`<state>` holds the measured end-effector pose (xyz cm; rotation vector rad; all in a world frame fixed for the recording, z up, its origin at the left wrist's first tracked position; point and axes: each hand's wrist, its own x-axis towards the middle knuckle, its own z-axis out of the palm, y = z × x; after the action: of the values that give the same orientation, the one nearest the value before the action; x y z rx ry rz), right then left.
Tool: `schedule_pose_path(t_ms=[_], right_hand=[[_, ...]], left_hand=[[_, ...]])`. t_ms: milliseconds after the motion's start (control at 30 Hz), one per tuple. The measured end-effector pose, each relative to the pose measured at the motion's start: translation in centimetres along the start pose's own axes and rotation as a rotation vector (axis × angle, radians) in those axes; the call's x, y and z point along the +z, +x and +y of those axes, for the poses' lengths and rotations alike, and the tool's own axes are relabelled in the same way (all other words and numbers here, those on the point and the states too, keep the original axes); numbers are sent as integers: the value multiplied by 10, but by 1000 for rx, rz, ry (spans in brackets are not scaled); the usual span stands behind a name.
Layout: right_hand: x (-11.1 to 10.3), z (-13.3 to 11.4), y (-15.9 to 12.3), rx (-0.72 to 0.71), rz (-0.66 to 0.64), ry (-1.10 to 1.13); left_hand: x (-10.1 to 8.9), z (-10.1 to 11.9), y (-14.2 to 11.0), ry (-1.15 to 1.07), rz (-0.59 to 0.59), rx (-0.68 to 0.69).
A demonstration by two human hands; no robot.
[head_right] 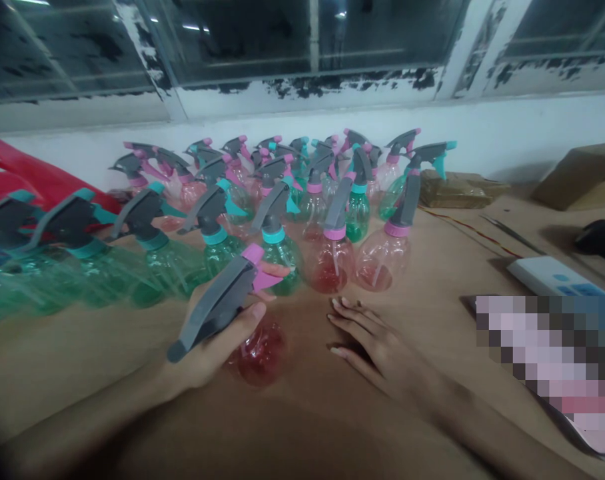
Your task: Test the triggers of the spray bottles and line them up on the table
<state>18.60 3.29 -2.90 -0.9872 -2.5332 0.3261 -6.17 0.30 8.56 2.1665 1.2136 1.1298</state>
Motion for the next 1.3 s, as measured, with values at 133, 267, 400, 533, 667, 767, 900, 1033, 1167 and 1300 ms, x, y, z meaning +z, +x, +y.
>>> schedule_pose_path(t_ms=[133, 267, 400, 533, 667, 767, 900, 1033, 1167, 1300], right_hand=[[-1, -1, 0, -1, 6, 0], [-2, -2, 0, -3, 13, 3], [-2, -2, 0, -6, -12, -3], [-2, -1, 0, -6, -6, -4], [-1, 0, 0, -7, 6, 1], [-1, 0, 0, -6, 7, 0], [-1, 0, 0, -5, 2, -3], [0, 0, 0, 1, -4, -9], [-1, 0, 0, -7, -6, -19], [0, 0, 0, -9, -13, -33]], left_hand=[[0, 1, -2, 21, 13, 9], [0, 0, -1, 31, 17, -7], [0, -1, 0, 35, 16, -20], [0, -1, 0, 29, 13, -22], [0, -1, 0, 29, 17, -46], [0, -2, -1, 29, 23, -35], [1, -4, -1, 13, 33, -8], [1, -4, -1, 11, 29, -6], [2, -3, -1, 6, 33, 5], [2, -4, -2, -11, 31, 17]])
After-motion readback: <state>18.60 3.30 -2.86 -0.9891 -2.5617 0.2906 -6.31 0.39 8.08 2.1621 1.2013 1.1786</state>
